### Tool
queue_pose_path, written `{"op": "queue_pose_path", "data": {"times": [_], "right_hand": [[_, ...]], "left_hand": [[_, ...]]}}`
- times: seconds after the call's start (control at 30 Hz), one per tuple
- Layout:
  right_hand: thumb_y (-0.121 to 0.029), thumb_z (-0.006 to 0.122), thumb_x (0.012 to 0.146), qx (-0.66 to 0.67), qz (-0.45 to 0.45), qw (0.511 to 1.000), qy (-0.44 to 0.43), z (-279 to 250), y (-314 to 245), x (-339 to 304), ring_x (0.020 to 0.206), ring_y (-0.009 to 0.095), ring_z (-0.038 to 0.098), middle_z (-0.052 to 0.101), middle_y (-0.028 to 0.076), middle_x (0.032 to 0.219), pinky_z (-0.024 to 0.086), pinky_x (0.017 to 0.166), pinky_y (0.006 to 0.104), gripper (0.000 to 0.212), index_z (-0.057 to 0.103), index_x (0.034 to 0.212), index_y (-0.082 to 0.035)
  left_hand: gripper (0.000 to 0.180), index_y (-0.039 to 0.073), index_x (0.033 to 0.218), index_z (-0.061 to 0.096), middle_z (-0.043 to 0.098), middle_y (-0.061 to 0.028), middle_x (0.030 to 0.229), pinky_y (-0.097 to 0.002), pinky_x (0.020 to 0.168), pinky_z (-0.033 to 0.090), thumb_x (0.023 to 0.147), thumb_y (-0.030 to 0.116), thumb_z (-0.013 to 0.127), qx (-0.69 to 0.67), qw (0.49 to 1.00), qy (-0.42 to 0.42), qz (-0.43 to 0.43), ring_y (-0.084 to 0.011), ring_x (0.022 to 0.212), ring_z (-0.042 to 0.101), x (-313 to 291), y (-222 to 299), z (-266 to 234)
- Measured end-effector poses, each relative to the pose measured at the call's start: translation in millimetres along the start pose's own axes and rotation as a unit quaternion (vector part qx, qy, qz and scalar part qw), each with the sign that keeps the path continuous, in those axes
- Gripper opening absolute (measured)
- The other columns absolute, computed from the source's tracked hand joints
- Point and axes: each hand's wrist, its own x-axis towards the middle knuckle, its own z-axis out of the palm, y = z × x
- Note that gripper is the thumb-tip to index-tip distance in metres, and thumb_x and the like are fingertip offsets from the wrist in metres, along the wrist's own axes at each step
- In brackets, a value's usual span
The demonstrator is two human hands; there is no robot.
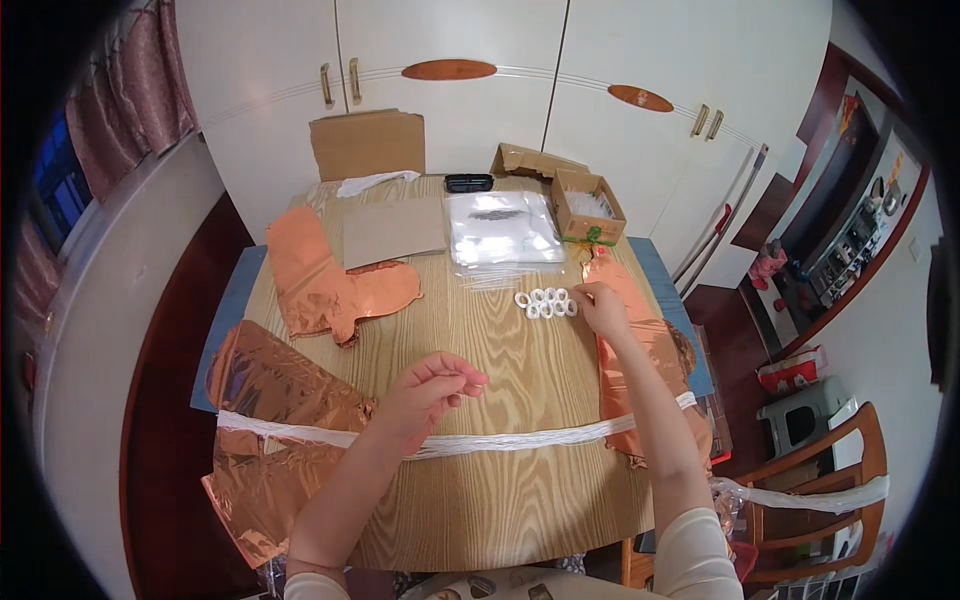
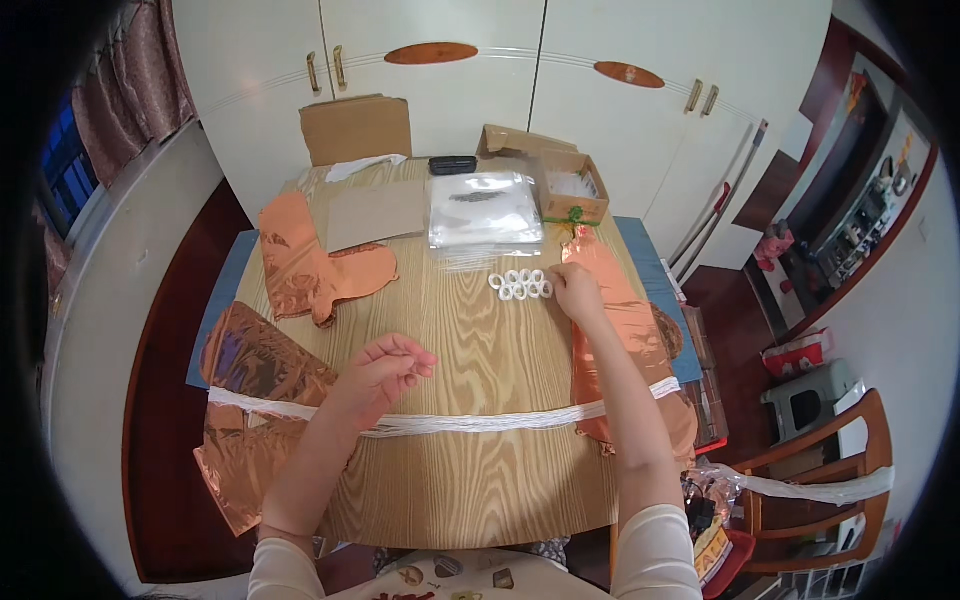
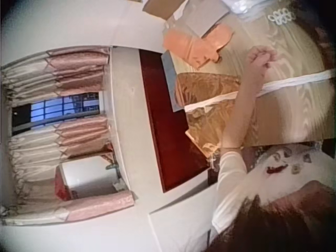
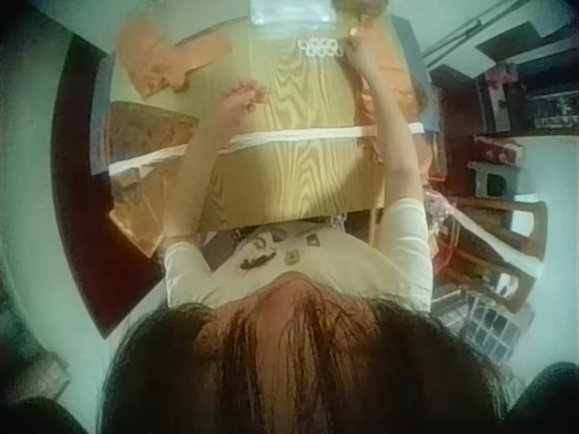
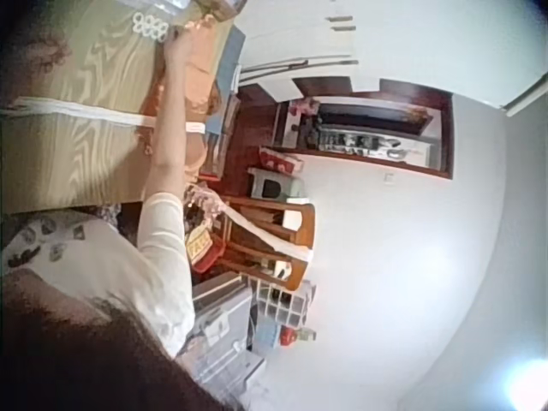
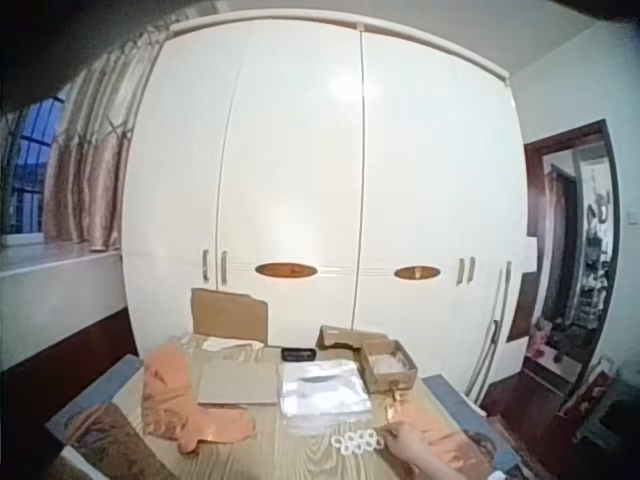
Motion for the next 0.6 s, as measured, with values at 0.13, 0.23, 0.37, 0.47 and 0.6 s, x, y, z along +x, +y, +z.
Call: {"op": "queue_pose_path", "data": {"times": [0.13,0.23,0.37,0.47,0.6], "right_hand": [[-0.011,0.055,0.075,-0.093,-0.068,0.993,-0.026,0.8,-3.7,-8.1,0.077,0.031,0.057,0.061,0.014,0.080,0.047,0.069,0.0387,0.014,0.066,0.081,-0.005],[-0.011,0.057,0.073,-0.071,-0.071,0.995,-0.007,2.6,-6.9,-12.6,0.077,0.031,0.057,0.060,0.015,0.078,0.047,0.069,0.0381,0.012,0.065,0.077,-0.004],[-0.014,0.061,0.069,-0.071,0.006,0.997,0.033,-4.6,-1.6,-13.0,0.077,0.030,0.058,0.060,0.016,0.081,0.047,0.071,0.0381,0.013,0.065,0.078,-0.004],[-0.017,0.064,0.066,-0.140,0.071,0.987,-0.033,-7.9,5.0,-15.0,0.078,0.031,0.058,0.060,0.016,0.084,0.047,0.072,0.0385,0.018,0.066,0.079,-0.005],[-0.023,0.065,0.065,-0.182,0.113,0.971,-0.102,-7.3,6.0,-12.6,0.080,0.032,0.059,0.060,0.019,0.086,0.048,0.071,0.0392,0.022,0.066,0.076,-0.004]], "left_hand": [[0.013,0.006,0.092,0.057,0.062,-0.0060,0.094,-0.0223,0.070,0.040,0.082,0.004,0.049,0.011,1.000,0.005,0.006,-0.0111,0.082,0.055,-1.1,0.5,-0.8],[0.013,0.006,0.092,0.057,0.062,-0.0057,0.093,-0.0217,0.069,0.039,0.083,0.004,0.049,0.014,1.000,0.002,0.013,-0.0103,0.081,0.054,-2.5,1.5,-0.5],[0.013,0.006,0.092,0.057,0.062,-0.0060,0.093,-0.0215,0.069,0.039,0.083,0.004,0.048,0.018,1.000,0.006,0.021,-0.0101,0.082,0.054,-2.8,4.4,0.8],[0.013,0.006,0.092,0.056,0.062,-0.0067,0.091,-0.0228,0.070,0.041,0.082,0.002,0.048,0.003,1.000,0.002,0.028,-0.0120,0.081,0.055,-2.4,4.2,-2.3],[0.014,0.005,0.092,0.056,0.062,-0.0063,0.090,-0.0227,0.070,0.042,0.082,0.002,0.049,0.008,1.000,0.010,0.023,-0.0118,0.080,0.055,-1.9,4.0,-2.2]]}}
